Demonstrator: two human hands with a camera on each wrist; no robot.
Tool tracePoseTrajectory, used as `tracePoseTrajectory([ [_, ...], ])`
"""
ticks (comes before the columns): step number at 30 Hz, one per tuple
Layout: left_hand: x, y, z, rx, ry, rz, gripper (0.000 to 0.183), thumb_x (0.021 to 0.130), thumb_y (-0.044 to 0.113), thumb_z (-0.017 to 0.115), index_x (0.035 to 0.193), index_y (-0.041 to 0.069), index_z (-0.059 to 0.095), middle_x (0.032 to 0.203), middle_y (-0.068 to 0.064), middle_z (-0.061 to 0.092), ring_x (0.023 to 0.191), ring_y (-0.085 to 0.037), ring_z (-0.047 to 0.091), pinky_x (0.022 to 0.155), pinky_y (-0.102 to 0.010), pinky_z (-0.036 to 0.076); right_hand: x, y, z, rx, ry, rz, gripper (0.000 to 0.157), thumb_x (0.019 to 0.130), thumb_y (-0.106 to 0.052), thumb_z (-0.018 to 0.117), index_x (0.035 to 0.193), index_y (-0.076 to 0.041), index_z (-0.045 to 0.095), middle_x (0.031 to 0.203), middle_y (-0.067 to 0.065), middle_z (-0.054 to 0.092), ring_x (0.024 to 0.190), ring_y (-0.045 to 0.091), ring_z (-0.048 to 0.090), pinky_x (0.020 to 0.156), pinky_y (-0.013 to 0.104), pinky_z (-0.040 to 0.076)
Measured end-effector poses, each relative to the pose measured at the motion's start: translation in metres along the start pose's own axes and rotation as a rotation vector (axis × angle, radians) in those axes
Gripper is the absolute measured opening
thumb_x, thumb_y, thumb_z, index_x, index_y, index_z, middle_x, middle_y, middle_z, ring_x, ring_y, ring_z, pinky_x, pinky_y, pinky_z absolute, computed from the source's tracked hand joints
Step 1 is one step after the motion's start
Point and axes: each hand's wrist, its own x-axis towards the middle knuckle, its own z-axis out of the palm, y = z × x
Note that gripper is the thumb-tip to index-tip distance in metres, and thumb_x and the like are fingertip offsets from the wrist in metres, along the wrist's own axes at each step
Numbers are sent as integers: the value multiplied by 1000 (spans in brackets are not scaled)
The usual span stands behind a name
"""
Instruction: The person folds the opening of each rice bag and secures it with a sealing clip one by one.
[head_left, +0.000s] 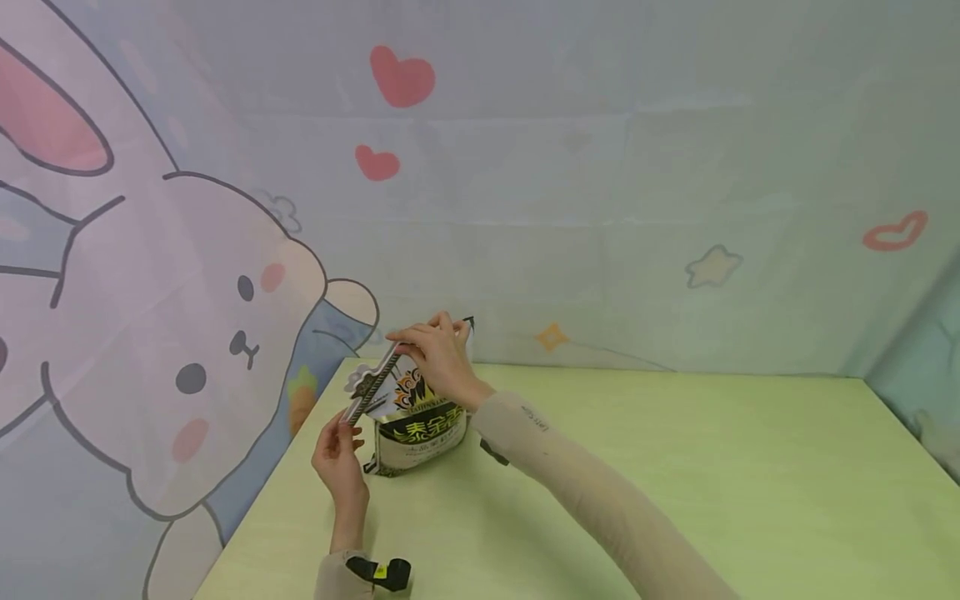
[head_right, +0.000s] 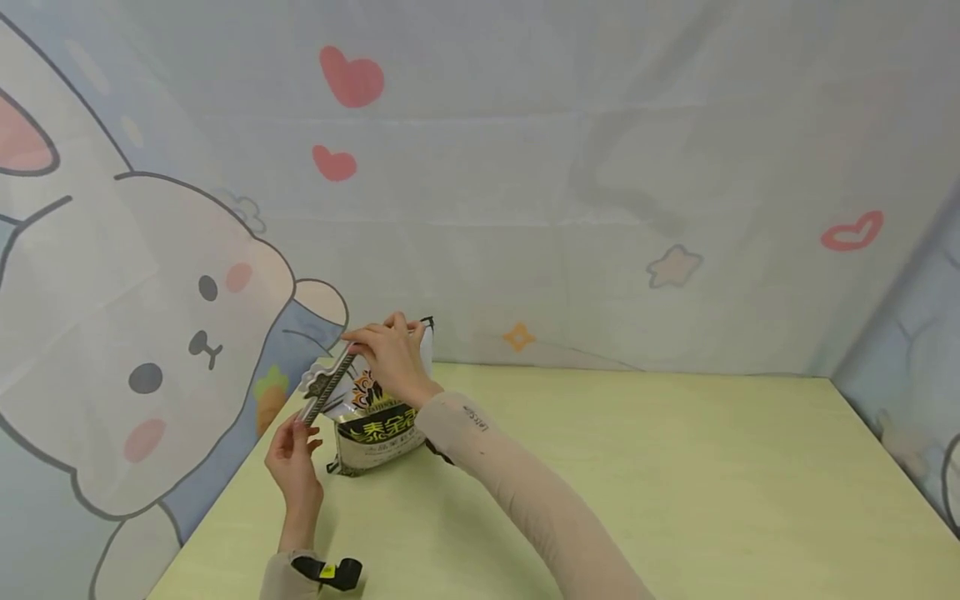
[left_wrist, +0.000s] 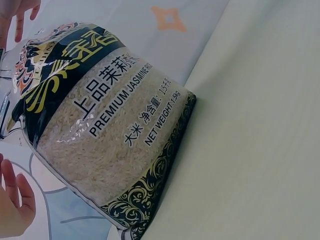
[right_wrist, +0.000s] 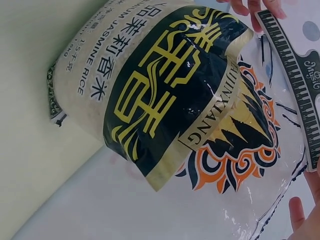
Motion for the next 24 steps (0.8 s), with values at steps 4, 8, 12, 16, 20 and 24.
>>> tracePoseTrajectory([
  [4, 2, 4, -3, -83, 8, -59, 24, 90, 12, 50, 100, -5, 63, 80, 5, 66, 64, -6, 59, 54, -16, 47, -1, 2, 1, -11, 16, -39, 25, 86, -27, 55, 110, -25, 64, 102, -7, 66, 84, 15, 37, 80, 42, 16],
  [8, 4, 8, -5, -180, 13, -91, 30, 92, 14, 46, 104, -11, 59, 86, 1, 67, 65, -9, 60, 53, -17, 47, -4, 6, 2, -76, 41, -85, 28, 86, -28, 55, 114, -27, 61, 109, -7, 64, 87, 15, 42, 78, 42, 20],
  [12, 4, 12, -8, -210, 9, -91, 32, 93, 14, 45, 108, -11, 56, 84, -3, 68, 65, -10, 61, 53, -18, 47, -10, 8, 0, -130, 58, -120, 32, 87, -28, 56, 118, -26, 58, 115, -4, 61, 93, 17, 45, 78, 42, 24],
  [16, 4, 17, -9, -224, 15, -89, 32, 93, 14, 45, 108, -12, 55, 82, -4, 69, 64, -12, 61, 53, -18, 47, -16, 7, -3, -146, 53, -134, 35, 86, -26, 57, 121, -25, 55, 115, -2, 60, 97, 19, 46, 80, 43, 25],
  [20, 3, 20, -9, -243, 18, -78, 32, 93, 13, 45, 108, -14, 53, 83, -5, 69, 63, -14, 61, 52, -19, 47, -20, 9, -5, -181, 43, -138, 36, 87, -27, 56, 123, -25, 54, 115, -4, 59, 99, 19, 46, 79, 43, 27],
  [24, 3, 23, -9, -257, 18, -61, 29, 93, 11, 45, 107, -13, 55, 83, -6, 69, 62, -14, 60, 52, -19, 47, -24, 11, -6, -230, 40, -146, 35, 88, -29, 55, 122, -25, 54, 116, -5, 59, 99, 19, 47, 79, 42, 27],
])
